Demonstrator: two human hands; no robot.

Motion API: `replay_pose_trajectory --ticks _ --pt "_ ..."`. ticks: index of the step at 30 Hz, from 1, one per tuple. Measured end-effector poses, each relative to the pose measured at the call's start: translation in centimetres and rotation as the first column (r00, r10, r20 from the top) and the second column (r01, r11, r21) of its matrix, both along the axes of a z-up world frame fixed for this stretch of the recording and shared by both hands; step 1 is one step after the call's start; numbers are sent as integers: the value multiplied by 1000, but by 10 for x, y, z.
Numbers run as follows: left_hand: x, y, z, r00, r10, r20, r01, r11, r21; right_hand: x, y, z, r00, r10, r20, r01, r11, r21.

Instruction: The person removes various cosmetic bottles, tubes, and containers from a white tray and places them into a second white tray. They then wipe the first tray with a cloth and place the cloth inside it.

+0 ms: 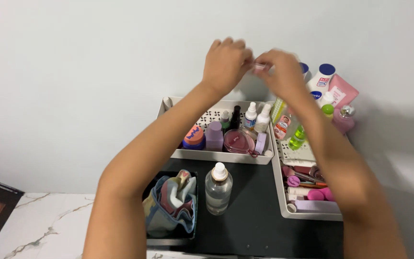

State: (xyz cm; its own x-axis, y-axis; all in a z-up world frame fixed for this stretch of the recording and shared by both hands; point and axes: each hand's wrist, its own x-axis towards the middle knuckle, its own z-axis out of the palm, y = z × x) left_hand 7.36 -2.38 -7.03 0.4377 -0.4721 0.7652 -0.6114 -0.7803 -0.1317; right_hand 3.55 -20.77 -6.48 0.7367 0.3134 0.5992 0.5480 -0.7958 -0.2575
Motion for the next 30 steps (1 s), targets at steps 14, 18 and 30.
replay_pose_trajectory --ticks 14,18,30 --pt "-72 -131 22 755 -207 -622 440 863 248 -100 -191 12 771 -553 -315 409 810 -420" --pt "-63 -145 1 749 -117 -652 425 840 338 -96 -193 -33 736 -437 -517 483 874 -52" --pt "-53 -69 32 742 -103 -662 322 921 218 -93 -191 -62 834 -534 -140 534 845 -35"
